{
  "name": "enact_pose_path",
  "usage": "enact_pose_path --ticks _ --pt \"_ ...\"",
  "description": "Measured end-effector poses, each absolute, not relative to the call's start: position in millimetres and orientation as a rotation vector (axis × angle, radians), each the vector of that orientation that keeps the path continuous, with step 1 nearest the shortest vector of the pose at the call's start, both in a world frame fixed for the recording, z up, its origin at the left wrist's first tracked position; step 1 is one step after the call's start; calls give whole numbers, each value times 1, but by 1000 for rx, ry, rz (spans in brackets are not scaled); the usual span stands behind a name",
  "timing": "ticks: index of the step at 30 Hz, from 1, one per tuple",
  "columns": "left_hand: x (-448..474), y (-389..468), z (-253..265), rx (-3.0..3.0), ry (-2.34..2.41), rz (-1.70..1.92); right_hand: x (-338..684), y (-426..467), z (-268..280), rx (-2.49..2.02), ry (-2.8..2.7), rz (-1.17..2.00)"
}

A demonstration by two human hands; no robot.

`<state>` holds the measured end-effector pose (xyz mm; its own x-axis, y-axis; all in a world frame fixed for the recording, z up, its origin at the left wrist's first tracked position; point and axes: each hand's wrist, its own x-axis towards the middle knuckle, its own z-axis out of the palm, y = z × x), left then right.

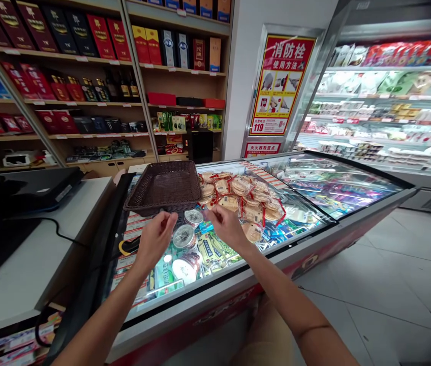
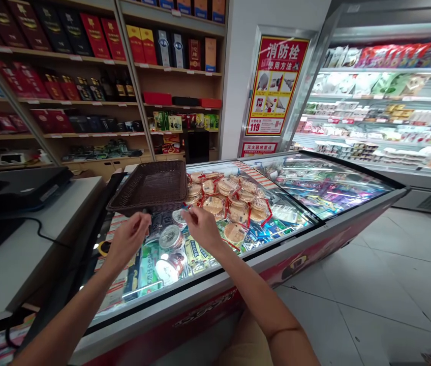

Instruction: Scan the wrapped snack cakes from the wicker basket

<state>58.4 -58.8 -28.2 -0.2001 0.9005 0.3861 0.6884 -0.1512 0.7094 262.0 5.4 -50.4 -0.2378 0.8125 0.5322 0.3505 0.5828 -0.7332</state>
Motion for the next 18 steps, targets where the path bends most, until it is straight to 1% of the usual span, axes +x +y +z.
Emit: enact_pose_path --ticks 2,4,7,9,11,14,18 --pt "75 -57 2 1545 1603 1493 254 6 -18 -917 -1762 715" --pt "90 -56 32 1356 1405 1574 246 9 11 -869 -1699 881" --pt "105 -50 67 1244 1228 1497 235 19 40 -818 -1614 1112" --pt "109 -40 75 1183 1169 1425 227 28 46 -804 -1588 1257" --pt "106 -26 70 1099 1169 1378 221 38 42 -808 -1570 1375" --pt "95 -4 46 974 1183 1314 216 52 22 -849 -1543 1501" --pt "79 14 11 823 1225 1253 216 64 -9 -943 -1536 1587"
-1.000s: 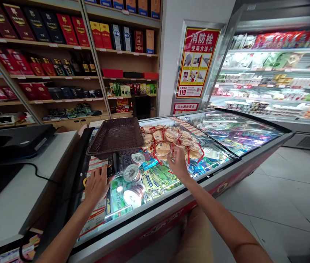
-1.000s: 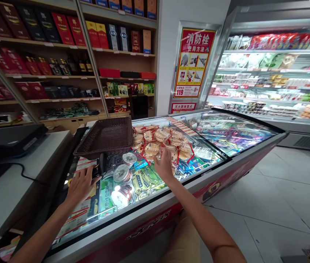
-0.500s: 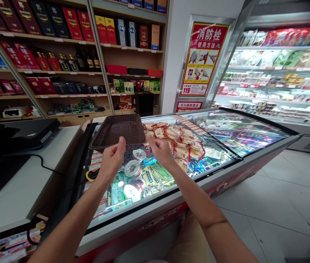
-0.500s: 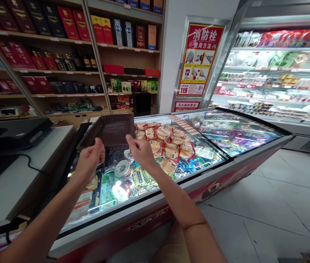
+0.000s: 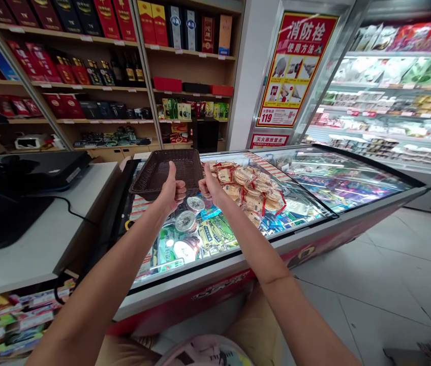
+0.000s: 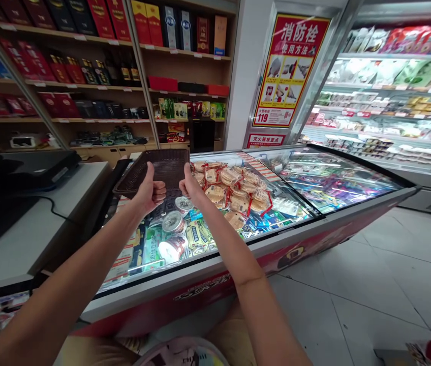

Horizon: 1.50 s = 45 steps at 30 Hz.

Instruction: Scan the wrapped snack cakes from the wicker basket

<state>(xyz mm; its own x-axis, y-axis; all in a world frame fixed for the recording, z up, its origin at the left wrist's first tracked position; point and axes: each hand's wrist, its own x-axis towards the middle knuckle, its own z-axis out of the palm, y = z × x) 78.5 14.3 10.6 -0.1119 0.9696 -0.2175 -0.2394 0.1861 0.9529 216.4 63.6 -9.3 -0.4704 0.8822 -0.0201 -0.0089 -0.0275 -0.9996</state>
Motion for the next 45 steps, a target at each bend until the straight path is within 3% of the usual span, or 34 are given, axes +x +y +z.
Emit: enact_pose_path --ticks 5,12,16,38,45 --pt "73 15 -12 855 1232 1230 221 66 -29 -1019 -1541 1475" --pt "72 12 -7 1618 1392 1365 231 64 -11 -852 -1863 591" --pt "70 10 11 2008 1558 1206 231 64 7 -885 -1966 319" --pt "72 1 23 2140 1537 1151 231 54 5 -813 -1999 484" --pt "74 -5 6 2117 1581 1088 233 49 -13 -827 -2017 542"
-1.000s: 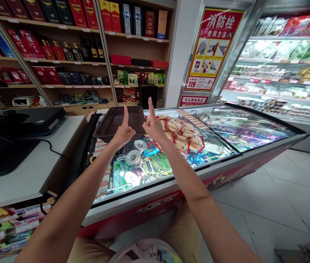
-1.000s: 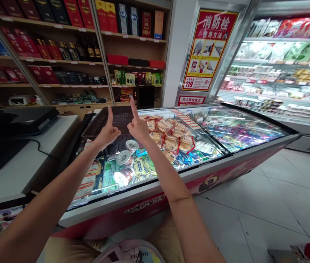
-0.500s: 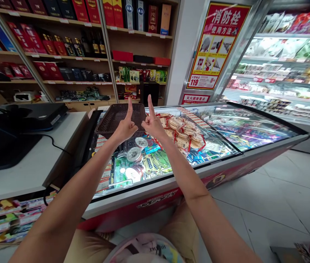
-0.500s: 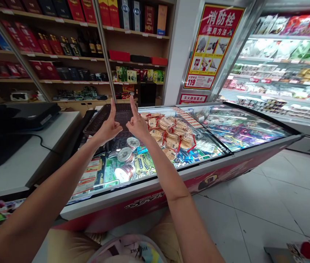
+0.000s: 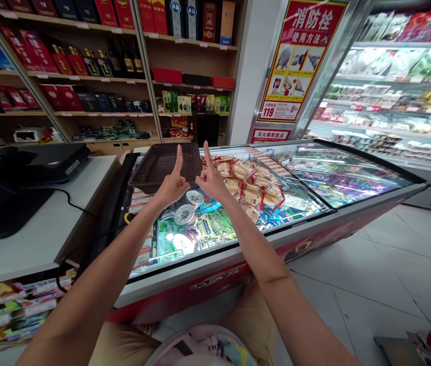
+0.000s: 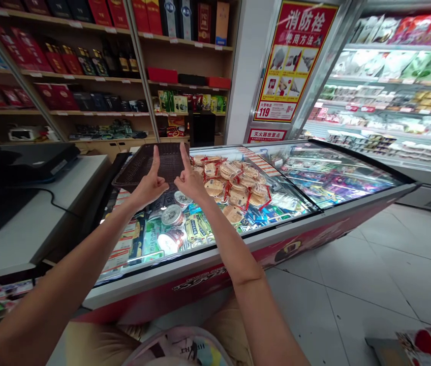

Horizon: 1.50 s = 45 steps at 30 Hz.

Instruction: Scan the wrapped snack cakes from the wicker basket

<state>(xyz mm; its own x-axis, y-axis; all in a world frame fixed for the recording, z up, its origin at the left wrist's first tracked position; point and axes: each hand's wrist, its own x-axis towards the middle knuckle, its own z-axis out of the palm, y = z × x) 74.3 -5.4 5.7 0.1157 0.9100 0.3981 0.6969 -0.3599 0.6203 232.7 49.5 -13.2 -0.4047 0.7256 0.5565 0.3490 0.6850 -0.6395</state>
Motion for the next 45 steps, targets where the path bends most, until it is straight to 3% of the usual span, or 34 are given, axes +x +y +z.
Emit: enact_pose_path --ticks 4,10,17,28,38,41,45 --pt "73 -22 -19 2069 1504 949 251 34 -48 -971 -2041 509" --pt "68 -61 -60 2053 1621 658 314 8 -141 -1458 -1689 -62" --pt "85 -89 -106 1954 1578 766 346 15 -201 -1791 -1686 24" --pt "88 -100 -141 1998 1528 977 335 35 -204 -1742 -1664 -92" --pt "93 -109 -138 1889 1553 1046 337 21 -188 -1466 -1680 -292" --pt "88 -98 -112 1768 1508 1105 322 19 -159 -1280 -1739 -108" --pt "79 -67 -43 1771 1409 1249 292 24 -90 -1014 -1799 394"
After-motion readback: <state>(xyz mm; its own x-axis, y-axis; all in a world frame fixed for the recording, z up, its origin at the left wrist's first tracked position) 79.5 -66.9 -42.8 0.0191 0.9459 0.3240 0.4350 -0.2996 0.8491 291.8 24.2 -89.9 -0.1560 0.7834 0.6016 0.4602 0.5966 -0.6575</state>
